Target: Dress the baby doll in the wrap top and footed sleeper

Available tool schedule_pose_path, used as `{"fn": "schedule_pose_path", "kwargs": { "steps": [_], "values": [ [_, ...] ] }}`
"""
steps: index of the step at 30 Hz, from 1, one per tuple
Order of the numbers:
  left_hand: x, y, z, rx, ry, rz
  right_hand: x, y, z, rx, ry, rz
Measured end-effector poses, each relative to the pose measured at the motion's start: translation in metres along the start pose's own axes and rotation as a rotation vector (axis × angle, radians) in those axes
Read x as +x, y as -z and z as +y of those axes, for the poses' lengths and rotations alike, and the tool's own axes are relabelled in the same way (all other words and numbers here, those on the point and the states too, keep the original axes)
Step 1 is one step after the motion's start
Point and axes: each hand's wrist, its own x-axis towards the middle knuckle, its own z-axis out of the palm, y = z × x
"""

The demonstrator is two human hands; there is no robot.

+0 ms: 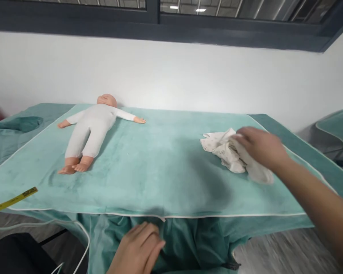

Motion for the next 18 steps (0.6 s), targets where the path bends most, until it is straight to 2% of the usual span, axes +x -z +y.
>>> {"fn": "schedule_pose_path", "kwargs": {
  "steps": [2,5,8,9,12,14,16,18],
  "values": [
    [0.020,0.007,-0.001,-0.059,-0.033,0.075,0.016,0.027,-0.008,0.192,-0.090,0.111],
    [0.060,0.019,-0.005,-0.115,-0.061,0.226,0.044,0.069,-0.024,0.467,-0.090,0.344],
    [0.106,0.035,-0.007,-0.207,0.045,0.336,0.059,0.106,-0.051,0.762,0.119,0.565],
    [0.119,0.042,-0.006,-0.262,0.091,0.398,0.059,0.116,-0.062,0.886,0.208,0.593],
    [0.147,0.066,-0.005,-0.282,0.116,0.682,0.043,0.136,-0.101,1.209,0.512,0.426],
    [0.155,0.081,-0.005,-0.195,0.091,0.801,0.026,0.140,-0.123,1.316,0.663,0.254],
    [0.155,0.091,-0.005,-0.122,0.063,0.784,0.009,0.138,-0.138,1.368,0.748,0.143],
    [0.150,0.094,-0.005,-0.109,0.070,0.662,-0.002,0.131,-0.145,1.393,0.742,0.098]
  ]
}}
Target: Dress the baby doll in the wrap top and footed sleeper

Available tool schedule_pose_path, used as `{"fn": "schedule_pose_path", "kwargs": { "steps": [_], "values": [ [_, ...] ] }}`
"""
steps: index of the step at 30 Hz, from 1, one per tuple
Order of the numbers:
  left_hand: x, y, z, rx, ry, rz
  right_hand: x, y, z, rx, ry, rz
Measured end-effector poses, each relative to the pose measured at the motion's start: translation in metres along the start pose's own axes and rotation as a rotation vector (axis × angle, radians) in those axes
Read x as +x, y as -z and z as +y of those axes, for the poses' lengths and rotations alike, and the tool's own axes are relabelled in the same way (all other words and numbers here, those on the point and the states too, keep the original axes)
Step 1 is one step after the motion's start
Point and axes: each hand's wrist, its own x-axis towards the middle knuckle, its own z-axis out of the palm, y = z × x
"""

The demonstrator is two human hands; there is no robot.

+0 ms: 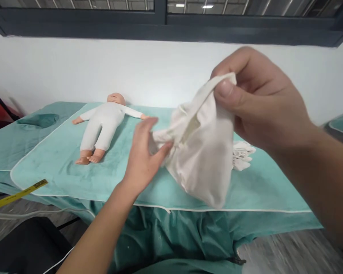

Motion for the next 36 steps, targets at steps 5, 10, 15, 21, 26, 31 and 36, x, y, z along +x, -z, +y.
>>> {"fn": "schedule_pose_path", "kwargs": {
  "steps": [5,10,15,21,26,31,36],
  "values": [
    [-0.011,0.008,-0.009,0.015,0.279,-0.146,-0.020,-0.002,0.028,-0.139,-0.197,0.153],
    [-0.009,0.037,-0.016,-0.071,0.456,-0.058,-0.049,0.009,0.068,-0.747,-0.445,0.063],
    [-0.004,0.069,-0.019,0.027,0.549,-0.237,-0.072,0.003,0.079,-0.890,-0.497,0.061],
    [-0.034,0.022,-0.014,0.185,0.148,-0.052,-0.069,-0.029,0.063,-0.595,-0.478,0.147],
    [-0.063,-0.036,-0.024,0.317,0.100,-0.310,-0.064,-0.041,0.052,-0.520,-0.512,0.077],
    [-0.051,-0.035,-0.053,0.370,0.196,-0.291,-0.068,-0.012,0.061,-0.786,-0.558,0.122],
    [-0.018,0.007,-0.055,0.350,0.201,-0.234,-0.076,0.018,0.080,-1.094,-0.663,-0.006]
  ]
}}
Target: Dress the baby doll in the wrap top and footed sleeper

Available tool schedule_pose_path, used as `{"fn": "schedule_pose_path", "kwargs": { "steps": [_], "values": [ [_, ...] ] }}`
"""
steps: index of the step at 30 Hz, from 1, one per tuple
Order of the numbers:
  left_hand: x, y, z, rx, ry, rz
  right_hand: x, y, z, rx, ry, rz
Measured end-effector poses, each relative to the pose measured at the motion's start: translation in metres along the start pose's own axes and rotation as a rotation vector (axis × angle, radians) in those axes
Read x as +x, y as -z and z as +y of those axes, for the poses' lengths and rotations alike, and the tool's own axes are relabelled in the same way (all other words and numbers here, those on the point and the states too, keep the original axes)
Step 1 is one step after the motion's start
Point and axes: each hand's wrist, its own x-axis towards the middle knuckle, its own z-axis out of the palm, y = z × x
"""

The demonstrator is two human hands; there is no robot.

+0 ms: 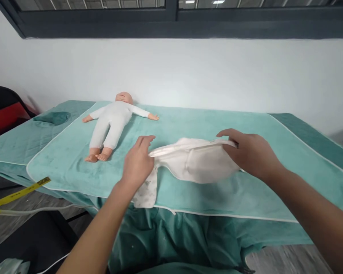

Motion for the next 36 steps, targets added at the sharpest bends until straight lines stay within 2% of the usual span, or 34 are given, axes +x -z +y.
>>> {"fn": "schedule_pose_path", "kwargs": {
  "steps": [4,8,10,14,18,20,22,24,26,30,33,36],
  "values": [
    [0.007,0.036,0.001,-0.084,0.046,-0.072,0.000,-0.002,0.004,-0.235,0.076,-0.100],
    [0.002,0.054,0.013,-0.011,0.023,-0.088,-0.003,-0.005,-0.002,-0.385,0.150,-0.142],
    [-0.002,0.058,0.026,-0.080,0.011,-0.112,-0.007,-0.011,-0.011,-0.282,0.269,-0.134],
    [-0.008,0.067,0.056,-0.254,-0.020,-0.198,-0.012,-0.031,-0.041,0.175,0.531,-0.103],
    [-0.012,0.076,0.068,-0.250,-0.077,-0.244,-0.004,-0.041,-0.064,0.357,0.519,0.034],
    [-0.013,0.076,0.065,-0.170,-0.101,-0.210,0.002,-0.037,-0.070,0.458,0.457,0.024],
    [-0.013,0.072,0.060,0.006,-0.136,-0.117,0.006,-0.029,-0.076,0.508,0.405,0.023],
    [-0.012,0.065,0.057,0.222,-0.172,0.001,0.008,-0.019,-0.084,0.443,0.393,0.062],
    [-0.010,0.056,0.056,0.373,-0.186,0.079,0.008,-0.012,-0.092,0.278,0.410,0.096],
    [-0.003,0.041,0.067,0.458,-0.163,0.070,0.010,-0.005,-0.105,-0.023,0.422,0.150],
    [0.003,0.035,0.078,0.467,-0.096,0.060,0.010,-0.002,-0.110,-0.110,0.422,0.183],
    [0.008,0.038,0.082,0.446,-0.048,0.079,0.007,0.000,-0.110,-0.187,0.434,0.189]
  ]
}}
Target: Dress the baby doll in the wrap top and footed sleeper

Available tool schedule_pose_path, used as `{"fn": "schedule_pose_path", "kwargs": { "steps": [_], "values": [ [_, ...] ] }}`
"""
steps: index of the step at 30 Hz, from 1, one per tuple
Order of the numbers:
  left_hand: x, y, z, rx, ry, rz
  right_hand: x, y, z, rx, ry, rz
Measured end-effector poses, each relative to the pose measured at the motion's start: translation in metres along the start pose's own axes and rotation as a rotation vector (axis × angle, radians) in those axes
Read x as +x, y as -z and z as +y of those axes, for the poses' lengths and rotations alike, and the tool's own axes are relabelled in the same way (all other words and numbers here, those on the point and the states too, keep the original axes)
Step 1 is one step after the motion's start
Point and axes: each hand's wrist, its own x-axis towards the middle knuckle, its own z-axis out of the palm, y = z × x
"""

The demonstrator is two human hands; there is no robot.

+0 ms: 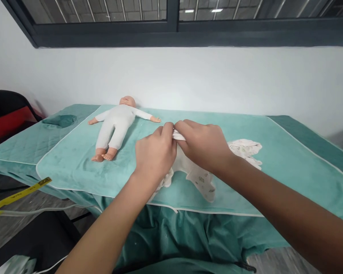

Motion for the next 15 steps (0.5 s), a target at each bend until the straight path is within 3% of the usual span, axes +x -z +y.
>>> {"fn": "schedule_pose_path", "kwargs": {
  "steps": [3,9,12,15],
  "values": [
    [0.003,0.003,-0.008,0.015,-0.011,0.010,-0.004,0.000,0.008,-0.107,-0.034,-0.049],
    [0.007,0.001,-0.028,0.074,-0.054,-0.129,-0.006,-0.011,0.045,-0.214,-0.134,-0.172],
    [0.011,0.001,-0.043,0.045,-0.005,-0.038,-0.010,-0.010,0.063,-0.101,-0.199,-0.133],
    [0.013,0.006,-0.059,-0.034,0.066,0.029,-0.017,-0.003,0.078,0.166,-0.305,-0.082]
  ]
}}
